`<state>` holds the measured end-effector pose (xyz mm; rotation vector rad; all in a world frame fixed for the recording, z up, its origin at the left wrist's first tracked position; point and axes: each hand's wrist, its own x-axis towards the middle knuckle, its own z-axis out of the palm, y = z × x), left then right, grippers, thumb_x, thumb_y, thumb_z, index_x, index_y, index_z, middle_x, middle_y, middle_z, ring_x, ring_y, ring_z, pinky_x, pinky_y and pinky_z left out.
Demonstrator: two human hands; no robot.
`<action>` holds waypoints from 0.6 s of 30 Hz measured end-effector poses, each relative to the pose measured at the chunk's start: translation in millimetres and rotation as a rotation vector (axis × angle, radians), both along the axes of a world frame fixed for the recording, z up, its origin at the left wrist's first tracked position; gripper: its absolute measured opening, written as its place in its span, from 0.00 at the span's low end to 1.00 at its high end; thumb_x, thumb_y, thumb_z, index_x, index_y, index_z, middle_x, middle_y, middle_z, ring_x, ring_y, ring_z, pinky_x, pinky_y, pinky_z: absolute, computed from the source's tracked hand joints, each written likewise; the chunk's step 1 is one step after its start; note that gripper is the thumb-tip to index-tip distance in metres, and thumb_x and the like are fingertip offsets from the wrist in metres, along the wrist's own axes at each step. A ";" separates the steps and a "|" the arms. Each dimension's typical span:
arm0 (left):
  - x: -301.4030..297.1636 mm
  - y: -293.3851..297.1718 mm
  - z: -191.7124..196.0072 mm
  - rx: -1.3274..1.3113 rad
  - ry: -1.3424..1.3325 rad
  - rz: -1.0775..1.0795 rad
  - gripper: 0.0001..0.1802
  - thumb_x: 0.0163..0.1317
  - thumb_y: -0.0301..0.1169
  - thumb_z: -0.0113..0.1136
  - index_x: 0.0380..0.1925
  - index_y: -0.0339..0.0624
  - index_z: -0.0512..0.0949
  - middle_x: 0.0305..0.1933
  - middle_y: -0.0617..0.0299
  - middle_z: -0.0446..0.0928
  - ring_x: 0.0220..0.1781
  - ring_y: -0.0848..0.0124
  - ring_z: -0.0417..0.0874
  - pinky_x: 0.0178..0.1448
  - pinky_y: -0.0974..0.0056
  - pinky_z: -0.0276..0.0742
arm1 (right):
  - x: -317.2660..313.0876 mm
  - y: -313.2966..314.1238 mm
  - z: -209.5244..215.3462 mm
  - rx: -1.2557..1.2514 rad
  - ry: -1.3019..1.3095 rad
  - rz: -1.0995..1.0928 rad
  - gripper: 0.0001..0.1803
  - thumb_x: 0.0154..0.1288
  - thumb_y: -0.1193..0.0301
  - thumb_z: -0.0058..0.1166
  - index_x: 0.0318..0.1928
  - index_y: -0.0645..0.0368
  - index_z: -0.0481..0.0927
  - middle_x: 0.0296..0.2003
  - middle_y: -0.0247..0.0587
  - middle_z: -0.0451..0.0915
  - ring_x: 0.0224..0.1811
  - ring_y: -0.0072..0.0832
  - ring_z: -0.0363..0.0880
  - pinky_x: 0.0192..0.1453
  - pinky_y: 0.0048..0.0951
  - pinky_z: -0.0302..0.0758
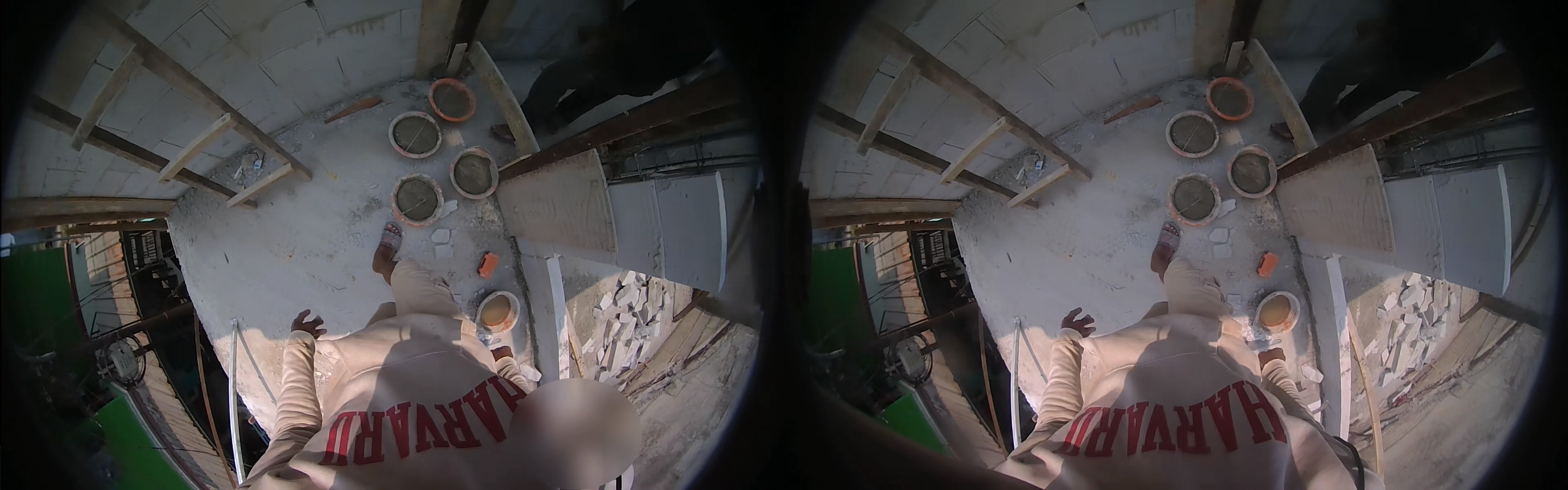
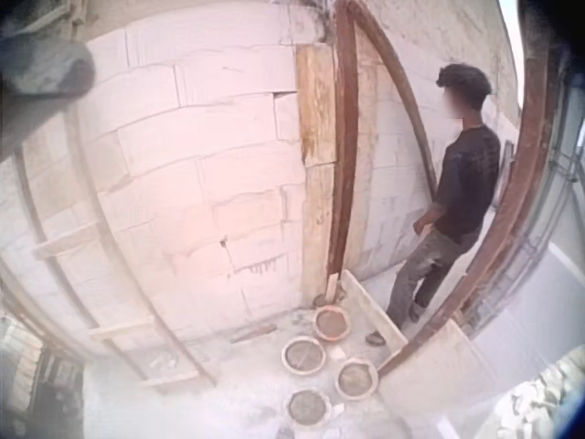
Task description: The person breaks a white tile with a hammer, picks up a broken piece, and applies mortar to a wall using a trowel. The person repeatedly scoops mortar and spreads it along the wall surface.
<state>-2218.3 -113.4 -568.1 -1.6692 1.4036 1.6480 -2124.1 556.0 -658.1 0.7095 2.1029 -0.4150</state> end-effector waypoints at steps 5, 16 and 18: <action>-132.6 -69.9 -18.6 0.103 -0.096 -0.295 0.11 0.70 0.31 0.54 0.48 0.39 0.76 0.45 0.50 0.83 0.41 0.59 0.89 0.33 0.53 0.89 | -137.9 -124.3 11.3 -0.047 0.138 0.618 0.15 0.58 0.59 0.61 0.32 0.57 0.89 0.35 0.47 0.89 0.39 0.39 0.89 0.44 0.43 0.83; -380.1 -136.8 -3.4 -0.394 -0.009 -2.092 0.14 0.70 0.43 0.51 0.49 0.58 0.83 0.50 0.66 0.87 0.50 0.65 0.87 0.52 0.55 0.81 | -284.3 -213.4 8.7 -0.342 0.061 -1.144 0.12 0.62 0.68 0.54 0.29 0.62 0.85 0.21 0.45 0.83 0.17 0.35 0.82 0.22 0.36 0.82; -424.2 -145.1 -12.7 -0.353 -0.127 -2.115 0.14 0.69 0.42 0.53 0.47 0.56 0.84 0.47 0.65 0.87 0.48 0.65 0.87 0.51 0.56 0.81 | -317.9 -231.4 11.7 -0.391 0.072 -1.385 0.10 0.62 0.68 0.55 0.29 0.61 0.84 0.20 0.44 0.82 0.17 0.33 0.81 0.21 0.36 0.79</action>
